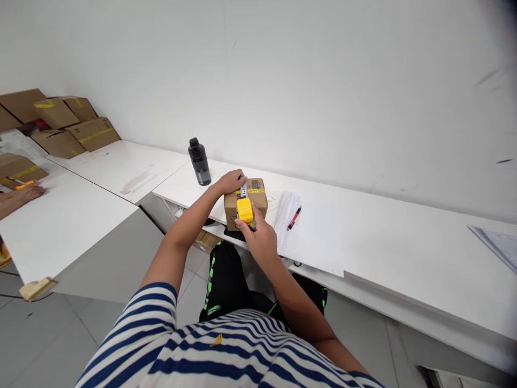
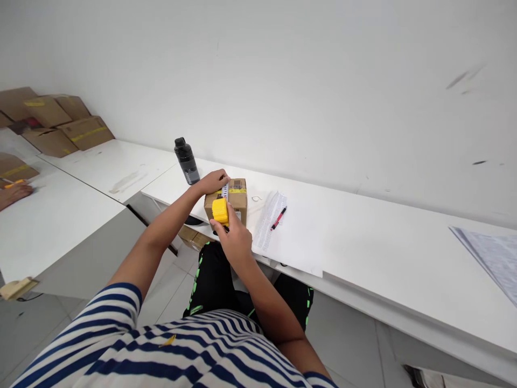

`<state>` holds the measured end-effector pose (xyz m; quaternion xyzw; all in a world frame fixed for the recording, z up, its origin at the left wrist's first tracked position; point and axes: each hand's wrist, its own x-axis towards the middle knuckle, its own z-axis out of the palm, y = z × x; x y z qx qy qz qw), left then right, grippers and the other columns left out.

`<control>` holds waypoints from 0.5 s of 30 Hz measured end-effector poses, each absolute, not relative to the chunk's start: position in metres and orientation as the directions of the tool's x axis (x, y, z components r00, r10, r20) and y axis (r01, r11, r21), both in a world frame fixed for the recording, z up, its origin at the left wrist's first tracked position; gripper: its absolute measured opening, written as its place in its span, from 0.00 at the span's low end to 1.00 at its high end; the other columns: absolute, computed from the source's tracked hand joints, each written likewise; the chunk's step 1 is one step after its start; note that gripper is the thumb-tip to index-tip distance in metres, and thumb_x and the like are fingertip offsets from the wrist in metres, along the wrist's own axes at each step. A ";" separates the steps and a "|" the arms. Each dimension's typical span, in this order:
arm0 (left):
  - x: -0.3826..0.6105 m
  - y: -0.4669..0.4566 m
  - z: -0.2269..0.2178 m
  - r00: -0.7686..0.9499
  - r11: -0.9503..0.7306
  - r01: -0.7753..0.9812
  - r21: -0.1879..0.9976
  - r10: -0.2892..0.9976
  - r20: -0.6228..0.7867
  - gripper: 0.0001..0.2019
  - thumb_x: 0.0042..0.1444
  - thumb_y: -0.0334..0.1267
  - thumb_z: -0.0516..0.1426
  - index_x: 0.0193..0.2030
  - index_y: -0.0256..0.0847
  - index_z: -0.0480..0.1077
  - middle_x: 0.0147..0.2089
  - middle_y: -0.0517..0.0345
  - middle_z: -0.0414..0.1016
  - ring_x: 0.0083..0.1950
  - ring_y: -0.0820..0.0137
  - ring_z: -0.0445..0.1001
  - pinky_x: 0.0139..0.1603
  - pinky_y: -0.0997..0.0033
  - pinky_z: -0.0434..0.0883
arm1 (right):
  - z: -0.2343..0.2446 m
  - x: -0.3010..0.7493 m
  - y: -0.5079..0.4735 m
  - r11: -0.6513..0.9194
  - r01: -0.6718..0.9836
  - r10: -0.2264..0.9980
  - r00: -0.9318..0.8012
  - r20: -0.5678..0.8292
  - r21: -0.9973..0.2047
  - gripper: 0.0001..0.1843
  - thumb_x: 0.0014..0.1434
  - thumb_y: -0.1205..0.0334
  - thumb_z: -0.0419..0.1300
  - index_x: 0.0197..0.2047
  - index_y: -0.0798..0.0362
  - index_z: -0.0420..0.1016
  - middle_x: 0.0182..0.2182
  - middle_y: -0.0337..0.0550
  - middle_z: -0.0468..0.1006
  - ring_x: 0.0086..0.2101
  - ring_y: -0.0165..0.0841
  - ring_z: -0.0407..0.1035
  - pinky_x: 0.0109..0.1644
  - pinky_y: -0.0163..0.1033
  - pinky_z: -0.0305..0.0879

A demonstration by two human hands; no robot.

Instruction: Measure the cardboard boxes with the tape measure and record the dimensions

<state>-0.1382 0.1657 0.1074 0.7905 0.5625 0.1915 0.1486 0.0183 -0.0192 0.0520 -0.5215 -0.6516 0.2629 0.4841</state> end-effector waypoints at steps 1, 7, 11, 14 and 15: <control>-0.138 0.164 0.106 0.289 -0.324 0.826 0.461 0.946 0.147 0.10 0.65 0.43 0.52 0.42 0.39 0.70 0.47 0.46 0.78 0.46 0.60 0.73 0.45 0.64 0.66 | 0.052 0.017 -0.020 0.311 0.437 0.935 0.017 0.353 -0.844 0.35 0.62 0.38 0.57 0.68 0.43 0.67 0.58 0.50 0.78 0.54 0.54 0.75 0.54 0.55 0.72; -0.126 0.128 0.121 0.254 -0.444 0.748 0.493 0.878 0.405 0.13 0.67 0.43 0.49 0.47 0.40 0.71 0.51 0.49 0.77 0.53 0.62 0.72 0.54 0.65 0.67 | 0.036 0.009 -0.023 0.276 0.354 0.944 0.073 0.321 -0.893 0.41 0.58 0.51 0.59 0.72 0.50 0.55 0.65 0.56 0.69 0.57 0.52 0.73 0.56 0.55 0.72; -0.103 0.081 0.139 0.453 -0.566 0.714 0.412 0.822 0.346 0.11 0.64 0.42 0.52 0.44 0.43 0.74 0.49 0.51 0.78 0.53 0.60 0.73 0.60 0.61 0.65 | 0.012 0.003 -0.018 0.299 0.142 0.934 0.161 0.320 -0.944 0.41 0.58 0.55 0.57 0.72 0.52 0.51 0.65 0.60 0.67 0.60 0.48 0.69 0.58 0.54 0.72; -0.094 0.069 0.141 0.520 -0.603 0.700 0.382 0.798 0.305 0.15 0.65 0.45 0.51 0.48 0.43 0.75 0.52 0.50 0.79 0.56 0.58 0.74 0.63 0.58 0.65 | 0.005 0.003 -0.017 0.300 -0.042 0.937 0.199 0.286 -0.953 0.40 0.59 0.53 0.57 0.71 0.51 0.50 0.59 0.60 0.71 0.46 0.42 0.77 0.51 0.50 0.76; -0.095 0.072 0.140 0.489 -0.575 0.722 0.386 0.818 0.305 0.18 0.66 0.47 0.50 0.52 0.43 0.74 0.56 0.49 0.78 0.59 0.57 0.73 0.64 0.56 0.64 | 0.006 0.004 -0.018 0.297 -0.104 0.940 0.206 0.272 -0.949 0.39 0.59 0.52 0.57 0.70 0.51 0.50 0.58 0.59 0.72 0.41 0.39 0.78 0.49 0.49 0.77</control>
